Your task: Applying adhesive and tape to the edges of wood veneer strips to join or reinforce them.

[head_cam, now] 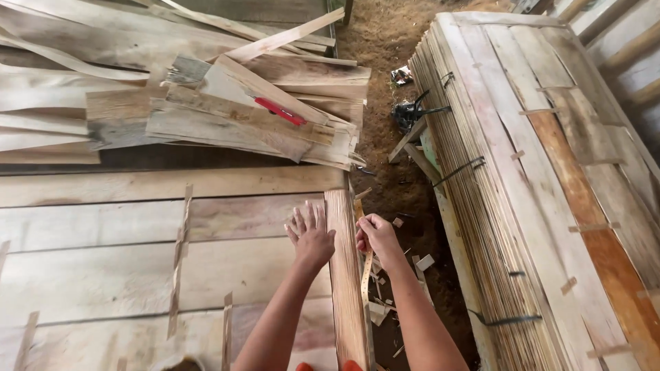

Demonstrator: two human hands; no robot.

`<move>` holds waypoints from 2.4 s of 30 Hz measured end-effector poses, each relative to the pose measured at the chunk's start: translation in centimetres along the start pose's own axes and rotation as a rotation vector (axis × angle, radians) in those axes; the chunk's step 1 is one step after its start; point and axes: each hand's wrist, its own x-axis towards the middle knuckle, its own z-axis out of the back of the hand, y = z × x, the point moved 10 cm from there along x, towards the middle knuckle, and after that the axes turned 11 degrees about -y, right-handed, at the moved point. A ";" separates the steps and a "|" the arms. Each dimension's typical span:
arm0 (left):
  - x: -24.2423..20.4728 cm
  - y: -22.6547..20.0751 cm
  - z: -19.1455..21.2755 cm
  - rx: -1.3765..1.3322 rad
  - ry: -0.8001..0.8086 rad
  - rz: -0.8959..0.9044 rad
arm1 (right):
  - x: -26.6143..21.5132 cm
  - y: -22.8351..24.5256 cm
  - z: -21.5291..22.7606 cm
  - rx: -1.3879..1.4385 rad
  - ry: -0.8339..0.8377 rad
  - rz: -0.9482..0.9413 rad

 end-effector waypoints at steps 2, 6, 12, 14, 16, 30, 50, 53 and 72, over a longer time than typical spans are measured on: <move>3.0 -0.2 -1.2 0.015 -0.022 -0.023 | 4.2 -1.1 -1.0 -0.044 -0.034 -0.028; 8.5 -0.7 -2.5 0.017 -0.153 -0.080 | 11.2 -3.6 -2.6 -0.146 -0.108 -0.086; 10.6 -0.2 -4.5 -0.075 -0.364 -0.193 | 12.9 0.1 -5.7 -0.355 -0.116 -0.037; 10.7 -0.3 -3.5 -0.090 -0.338 -0.220 | 12.9 1.0 -6.2 -0.446 -0.091 -0.055; 11.0 -0.2 -3.2 -0.105 -0.313 -0.244 | 12.9 1.3 -6.5 -0.537 -0.063 -0.071; 10.4 -1.8 -2.4 -0.015 -0.386 -0.519 | 13.2 0.5 -7.6 -0.951 -0.047 -0.157; 11.4 -2.0 -4.3 0.072 0.129 -0.401 | 13.7 0.6 -6.4 -1.297 -0.004 -0.013; 11.3 -2.2 -4.0 0.094 0.183 -0.385 | 14.1 0.1 -6.7 -1.326 0.025 0.004; 10.5 -2.5 -2.8 0.092 0.488 -0.338 | 9.3 6.6 -3.1 -0.425 -0.121 0.030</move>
